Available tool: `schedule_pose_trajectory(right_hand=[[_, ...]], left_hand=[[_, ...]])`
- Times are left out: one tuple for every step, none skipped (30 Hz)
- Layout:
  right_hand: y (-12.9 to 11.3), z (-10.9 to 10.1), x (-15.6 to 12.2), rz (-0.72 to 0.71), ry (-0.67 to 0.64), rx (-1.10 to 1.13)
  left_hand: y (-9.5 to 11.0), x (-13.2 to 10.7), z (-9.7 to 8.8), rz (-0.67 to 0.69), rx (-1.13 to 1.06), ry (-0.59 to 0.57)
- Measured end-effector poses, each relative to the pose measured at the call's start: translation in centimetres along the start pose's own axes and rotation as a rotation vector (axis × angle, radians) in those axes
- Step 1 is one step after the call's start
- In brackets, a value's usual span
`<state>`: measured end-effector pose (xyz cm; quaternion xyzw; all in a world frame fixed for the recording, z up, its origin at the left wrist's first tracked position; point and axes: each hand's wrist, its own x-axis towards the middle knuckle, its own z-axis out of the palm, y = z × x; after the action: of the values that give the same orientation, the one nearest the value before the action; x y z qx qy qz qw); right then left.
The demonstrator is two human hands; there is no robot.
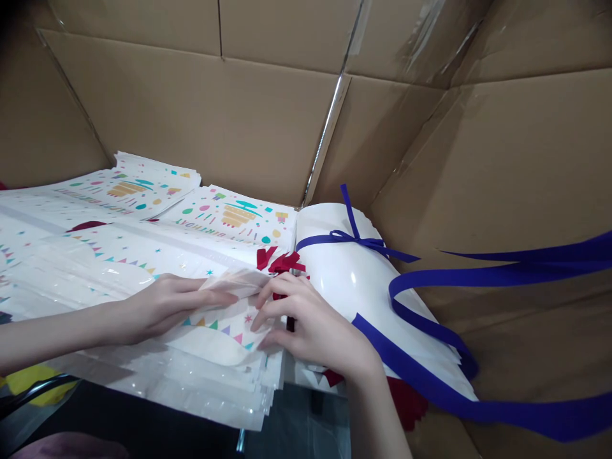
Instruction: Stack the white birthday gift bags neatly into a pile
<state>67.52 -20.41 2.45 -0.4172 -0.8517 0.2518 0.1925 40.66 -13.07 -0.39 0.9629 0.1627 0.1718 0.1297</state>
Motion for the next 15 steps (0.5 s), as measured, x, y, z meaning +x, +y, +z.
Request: schedule_pose_trajectory(right_hand=[[0.0, 0.1, 0.2, -0.040, 0.024, 0.014], [0.1, 0.2, 0.4, -0.071, 0.054, 0.027], [0.1, 0.3, 0.5, -0.090, 0.089, 0.035], [0.1, 0.5, 0.7, -0.095, 0.136, 0.035], [0.1, 0.6, 0.8, -0.092, 0.193, 0.032], [0.1, 0.6, 0.8, -0.087, 0.260, 0.030], [0.0, 0.7, 0.8, -0.079, 0.332, 0.030], [0.0, 0.6, 0.8, -0.072, 0.402, 0.029], [-0.1, 0.6, 0.7, -0.059, 0.463, 0.026], [-0.2, 0.4, 0.6, -0.040, 0.497, 0.019], [-0.4, 0.3, 0.4, -0.022, 0.483, 0.009], [-0.5, 0.2, 0.3, -0.005, 0.413, 0.005], [-0.7, 0.1, 0.2, 0.013, 0.300, 0.008], [-0.8, 0.1, 0.1, 0.033, 0.171, 0.014], [-0.9, 0.1, 0.1, 0.055, 0.056, 0.019]], left_hand=[[0.2, 0.1, -0.2, 0.000, -0.014, -0.015], [0.4, 0.2, -0.5, 0.008, -0.029, -0.040], [0.7, 0.3, -0.7, 0.020, -0.040, -0.065], [0.9, 0.4, -0.9, 0.032, -0.041, -0.086], [1.0, 0.4, -1.0, 0.043, -0.035, -0.098], [1.1, 0.4, -1.1, 0.049, -0.027, -0.102], [1.1, 0.4, -1.1, 0.050, -0.023, -0.097], [1.1, 0.4, -0.9, 0.043, -0.027, -0.092], [1.0, 0.4, -0.8, 0.033, -0.037, -0.082], [0.8, 0.3, -0.5, 0.022, -0.049, -0.069], [0.6, 0.2, -0.3, 0.004, -0.061, -0.051], [0.4, 0.1, -0.1, -0.016, -0.067, -0.031], [0.2, 0.0, 0.1, -0.035, -0.064, -0.015], [0.1, -0.1, 0.2, -0.048, -0.055, -0.006], [0.0, -0.1, 0.2, -0.052, -0.043, -0.001]])
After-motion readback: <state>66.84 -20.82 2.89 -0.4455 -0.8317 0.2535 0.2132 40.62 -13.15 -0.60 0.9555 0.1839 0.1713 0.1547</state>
